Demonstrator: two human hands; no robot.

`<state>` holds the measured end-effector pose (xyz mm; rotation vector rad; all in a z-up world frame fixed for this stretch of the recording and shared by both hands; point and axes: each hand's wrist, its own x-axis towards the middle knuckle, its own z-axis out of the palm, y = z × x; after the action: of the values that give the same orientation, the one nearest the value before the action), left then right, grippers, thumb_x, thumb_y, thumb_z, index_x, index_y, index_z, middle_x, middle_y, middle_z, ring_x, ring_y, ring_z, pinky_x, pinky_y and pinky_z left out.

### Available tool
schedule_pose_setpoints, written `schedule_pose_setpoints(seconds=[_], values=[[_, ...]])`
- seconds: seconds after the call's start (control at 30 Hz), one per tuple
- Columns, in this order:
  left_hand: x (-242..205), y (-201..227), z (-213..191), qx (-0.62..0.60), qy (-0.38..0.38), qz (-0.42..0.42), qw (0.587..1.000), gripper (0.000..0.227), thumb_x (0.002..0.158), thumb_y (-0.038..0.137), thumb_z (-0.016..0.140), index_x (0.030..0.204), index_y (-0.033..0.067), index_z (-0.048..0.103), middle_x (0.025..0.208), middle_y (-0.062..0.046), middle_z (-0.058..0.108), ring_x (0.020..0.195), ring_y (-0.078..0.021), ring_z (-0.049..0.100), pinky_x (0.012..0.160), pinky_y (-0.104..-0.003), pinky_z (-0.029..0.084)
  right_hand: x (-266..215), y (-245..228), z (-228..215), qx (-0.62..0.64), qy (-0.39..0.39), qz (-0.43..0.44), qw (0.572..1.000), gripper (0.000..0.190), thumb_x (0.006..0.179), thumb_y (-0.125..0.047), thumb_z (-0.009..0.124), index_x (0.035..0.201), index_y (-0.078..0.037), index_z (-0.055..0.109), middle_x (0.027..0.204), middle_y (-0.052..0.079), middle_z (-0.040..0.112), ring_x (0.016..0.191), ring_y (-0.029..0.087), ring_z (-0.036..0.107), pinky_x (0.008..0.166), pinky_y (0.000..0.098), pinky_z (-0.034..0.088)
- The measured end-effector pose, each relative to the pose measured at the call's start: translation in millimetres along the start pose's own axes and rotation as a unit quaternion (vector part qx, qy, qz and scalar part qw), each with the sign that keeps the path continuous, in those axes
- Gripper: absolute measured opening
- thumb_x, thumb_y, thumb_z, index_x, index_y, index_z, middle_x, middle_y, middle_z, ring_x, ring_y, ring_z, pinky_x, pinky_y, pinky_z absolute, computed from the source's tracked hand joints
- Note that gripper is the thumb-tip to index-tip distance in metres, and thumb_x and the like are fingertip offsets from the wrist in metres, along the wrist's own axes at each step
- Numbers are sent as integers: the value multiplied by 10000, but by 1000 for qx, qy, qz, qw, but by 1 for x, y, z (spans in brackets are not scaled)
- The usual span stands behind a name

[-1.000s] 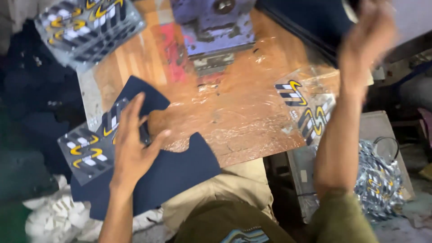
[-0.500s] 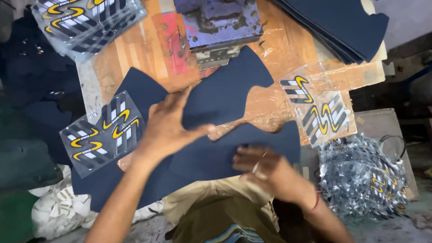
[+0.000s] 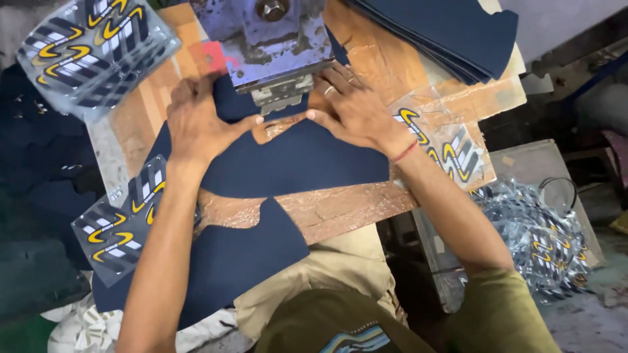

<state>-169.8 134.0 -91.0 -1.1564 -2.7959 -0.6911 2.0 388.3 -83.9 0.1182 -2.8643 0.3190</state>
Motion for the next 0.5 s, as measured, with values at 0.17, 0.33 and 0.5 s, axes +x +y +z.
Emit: schedule_pose_setpoints(seconds=[0.17, 0.33, 0.5], values=[[-10, 15, 11, -13, 18, -15, 1000, 1007, 702, 597, 909, 1343, -86, 538, 1170, -259, 586, 1131, -423, 552, 928, -533, 475, -7, 12, -4, 34, 39, 17, 999, 546, 1088, -436, 583, 1324, 53, 635, 1387, 268, 607, 1335, 435, 551, 1167, 508, 408], [-10, 27, 4, -7, -18, -86, 996, 999, 641, 606, 903, 1306, -56, 560, 1172, -249, 573, 1164, -442, 522, 919, -614, 420, -1, 7, -19, 64, 50, 50, 995, 450, 1066, -368, 636, 1245, 44, 667, 1328, 229, 661, 1269, 413, 590, 1105, 502, 446], [-54, 18, 31, 134, 126, 56, 981, 740, 994, 650, 722, 1453, 87, 579, 1577, -358, 381, 1462, -552, 290, 1119, -703, 244, -86, -57, -63, 140, 76, 328, 931, 613, 807, -407, 902, 1178, 10, 648, 1093, 158, 723, 956, 302, 720, 860, 430, 570]])
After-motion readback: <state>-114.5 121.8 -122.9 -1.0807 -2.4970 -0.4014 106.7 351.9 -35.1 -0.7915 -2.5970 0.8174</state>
